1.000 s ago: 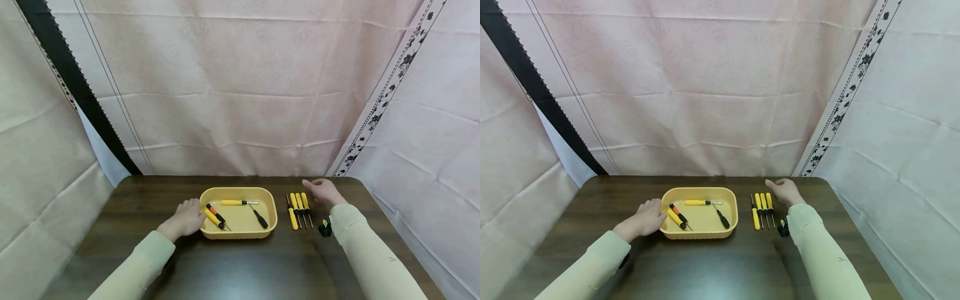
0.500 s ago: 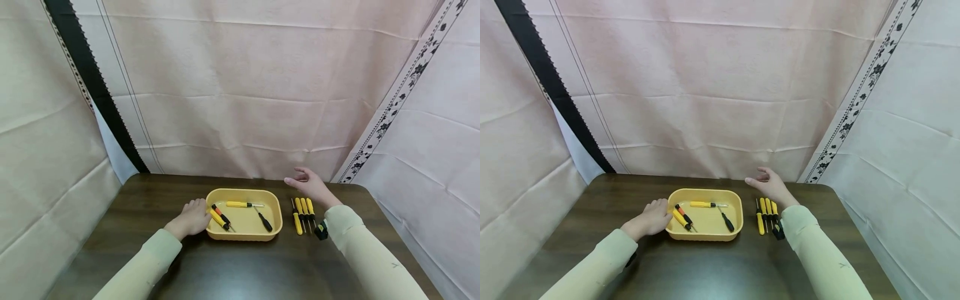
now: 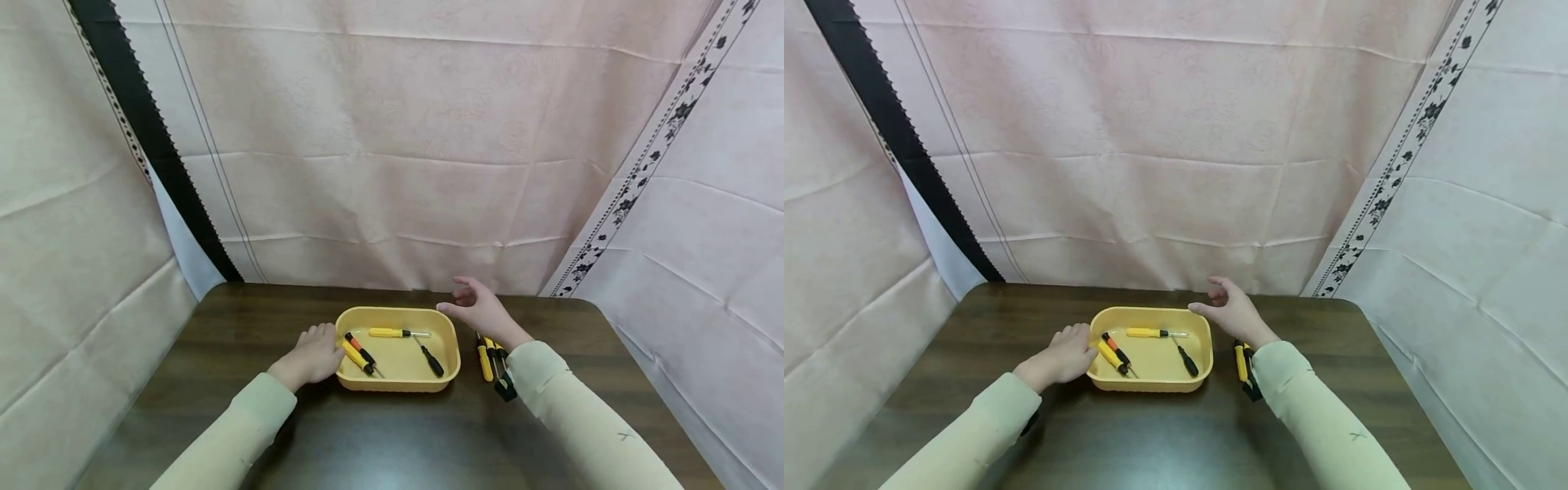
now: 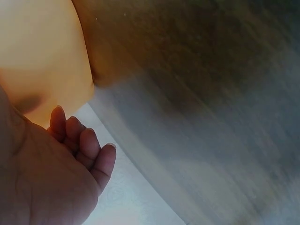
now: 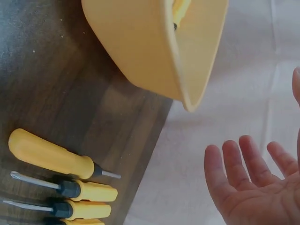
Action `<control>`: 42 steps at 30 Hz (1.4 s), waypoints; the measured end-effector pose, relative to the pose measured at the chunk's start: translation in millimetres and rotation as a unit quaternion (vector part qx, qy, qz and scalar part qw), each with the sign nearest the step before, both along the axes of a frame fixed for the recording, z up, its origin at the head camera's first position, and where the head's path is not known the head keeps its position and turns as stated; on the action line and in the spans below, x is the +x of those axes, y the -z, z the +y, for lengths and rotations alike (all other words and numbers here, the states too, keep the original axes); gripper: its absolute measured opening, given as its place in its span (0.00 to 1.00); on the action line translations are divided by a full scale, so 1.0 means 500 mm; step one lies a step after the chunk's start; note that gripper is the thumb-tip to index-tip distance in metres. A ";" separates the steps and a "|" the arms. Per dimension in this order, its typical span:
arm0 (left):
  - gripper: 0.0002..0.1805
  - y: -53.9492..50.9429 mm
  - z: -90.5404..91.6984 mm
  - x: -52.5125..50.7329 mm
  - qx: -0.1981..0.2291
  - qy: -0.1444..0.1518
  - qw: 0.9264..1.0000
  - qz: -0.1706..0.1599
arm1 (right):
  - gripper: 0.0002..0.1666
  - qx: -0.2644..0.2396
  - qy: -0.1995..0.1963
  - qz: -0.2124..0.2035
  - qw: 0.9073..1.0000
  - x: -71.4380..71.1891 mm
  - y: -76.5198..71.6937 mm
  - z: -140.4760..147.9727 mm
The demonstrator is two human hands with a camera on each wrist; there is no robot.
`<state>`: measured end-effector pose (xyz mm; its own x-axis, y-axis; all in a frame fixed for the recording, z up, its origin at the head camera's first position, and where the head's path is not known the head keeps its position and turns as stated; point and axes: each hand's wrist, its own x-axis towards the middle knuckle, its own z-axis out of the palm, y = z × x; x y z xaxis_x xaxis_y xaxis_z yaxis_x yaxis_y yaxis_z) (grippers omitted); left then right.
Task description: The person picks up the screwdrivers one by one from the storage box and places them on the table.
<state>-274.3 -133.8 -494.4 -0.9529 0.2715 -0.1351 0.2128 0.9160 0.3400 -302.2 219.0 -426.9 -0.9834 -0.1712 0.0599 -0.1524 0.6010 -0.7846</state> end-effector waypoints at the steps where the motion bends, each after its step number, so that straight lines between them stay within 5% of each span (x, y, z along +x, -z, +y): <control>1: 0.25 -0.001 0.000 0.000 0.000 0.000 1.000 0.001 | 0.53 0.004 0.000 0.004 1.000 0.000 0.003 -0.004; 23: 0.24 -0.004 0.000 0.002 0.000 -0.003 1.000 0.001 | 0.38 0.026 -0.055 0.026 0.998 -0.001 0.058 -0.114; 42: 0.24 0.002 -0.001 -0.001 -0.003 -0.006 1.000 -0.001 | 0.31 0.017 -0.083 -0.060 0.995 -0.024 0.103 -0.164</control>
